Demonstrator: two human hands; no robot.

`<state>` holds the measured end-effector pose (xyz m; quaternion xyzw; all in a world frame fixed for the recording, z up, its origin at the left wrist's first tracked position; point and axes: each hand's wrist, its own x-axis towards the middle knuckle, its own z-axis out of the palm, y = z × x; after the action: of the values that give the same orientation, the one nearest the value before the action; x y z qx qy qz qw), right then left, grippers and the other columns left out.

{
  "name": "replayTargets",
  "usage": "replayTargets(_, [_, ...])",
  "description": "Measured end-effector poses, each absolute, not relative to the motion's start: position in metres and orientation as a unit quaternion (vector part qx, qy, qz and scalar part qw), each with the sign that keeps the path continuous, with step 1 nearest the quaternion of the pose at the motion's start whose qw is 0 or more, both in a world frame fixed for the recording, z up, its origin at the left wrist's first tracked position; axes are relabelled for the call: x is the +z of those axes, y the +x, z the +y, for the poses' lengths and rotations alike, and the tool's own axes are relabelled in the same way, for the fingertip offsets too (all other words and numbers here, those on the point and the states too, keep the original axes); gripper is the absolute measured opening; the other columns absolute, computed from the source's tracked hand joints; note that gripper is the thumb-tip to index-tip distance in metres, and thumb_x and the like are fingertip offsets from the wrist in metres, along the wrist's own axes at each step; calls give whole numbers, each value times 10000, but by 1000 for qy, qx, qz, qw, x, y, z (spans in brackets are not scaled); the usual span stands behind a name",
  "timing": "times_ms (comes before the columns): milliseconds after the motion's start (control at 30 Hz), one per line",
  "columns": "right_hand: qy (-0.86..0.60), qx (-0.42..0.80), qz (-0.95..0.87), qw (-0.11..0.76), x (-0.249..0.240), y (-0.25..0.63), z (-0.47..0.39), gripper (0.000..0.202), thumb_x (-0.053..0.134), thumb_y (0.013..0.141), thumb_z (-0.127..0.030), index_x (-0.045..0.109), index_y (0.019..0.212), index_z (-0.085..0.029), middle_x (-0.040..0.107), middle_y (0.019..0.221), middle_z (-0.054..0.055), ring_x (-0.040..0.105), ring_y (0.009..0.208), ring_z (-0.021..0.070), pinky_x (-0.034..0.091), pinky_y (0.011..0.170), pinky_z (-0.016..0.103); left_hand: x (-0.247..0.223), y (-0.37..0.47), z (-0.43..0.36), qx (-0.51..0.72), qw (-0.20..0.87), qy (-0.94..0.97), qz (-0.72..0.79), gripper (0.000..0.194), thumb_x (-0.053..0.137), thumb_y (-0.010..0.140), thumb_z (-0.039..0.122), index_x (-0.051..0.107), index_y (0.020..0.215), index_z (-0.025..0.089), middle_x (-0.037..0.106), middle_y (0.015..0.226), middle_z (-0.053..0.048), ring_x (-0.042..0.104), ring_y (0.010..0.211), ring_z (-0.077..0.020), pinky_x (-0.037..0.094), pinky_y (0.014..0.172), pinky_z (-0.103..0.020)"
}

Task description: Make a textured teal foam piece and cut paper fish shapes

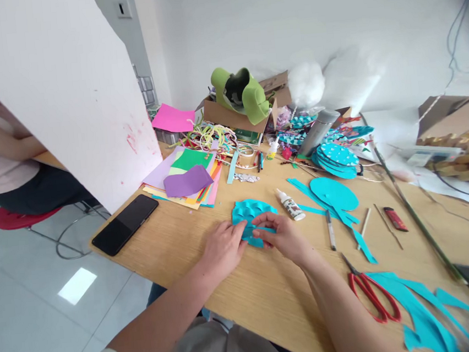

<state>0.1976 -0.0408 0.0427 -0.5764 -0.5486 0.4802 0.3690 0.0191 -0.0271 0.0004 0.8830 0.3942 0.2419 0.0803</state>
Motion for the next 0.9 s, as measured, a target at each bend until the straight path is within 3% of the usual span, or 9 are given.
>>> replayTargets(367, [-644,477,-531,276,49,203,-38,232,652,708,-357,603,842,-174,654,566,-1,504,433,101,337,393,208,-3,23,-27,255,72,882,390,409,471,871,95,469,1276,149,668,977,-103,591,964,-250,496,827,-399])
replayTargets(567, [-696,385,-572,201,45,203,-35,132,637,736,-316,659,717,-187,631,538,-2,528,486,128,341,436,233,-2,22,-27,246,67,885,389,411,478,869,94,467,1275,156,668,975,-87,586,956,-248,493,821,-391])
replayTargets(700, [-715,294,-603,199,32,203,-33,127,677,704,-304,675,658,-186,633,603,8,537,557,139,336,491,247,0,21,-28,248,56,887,387,379,475,878,97,486,1254,138,668,973,-91,583,935,-250,493,811,-389])
replayTargets(900, [-723,268,-611,180,25,200,-33,136,641,735,-250,650,619,-179,631,592,16,525,551,135,324,502,249,1,21,-29,247,65,881,398,373,488,877,105,506,1241,181,656,963,-81,587,921,-237,498,799,-377])
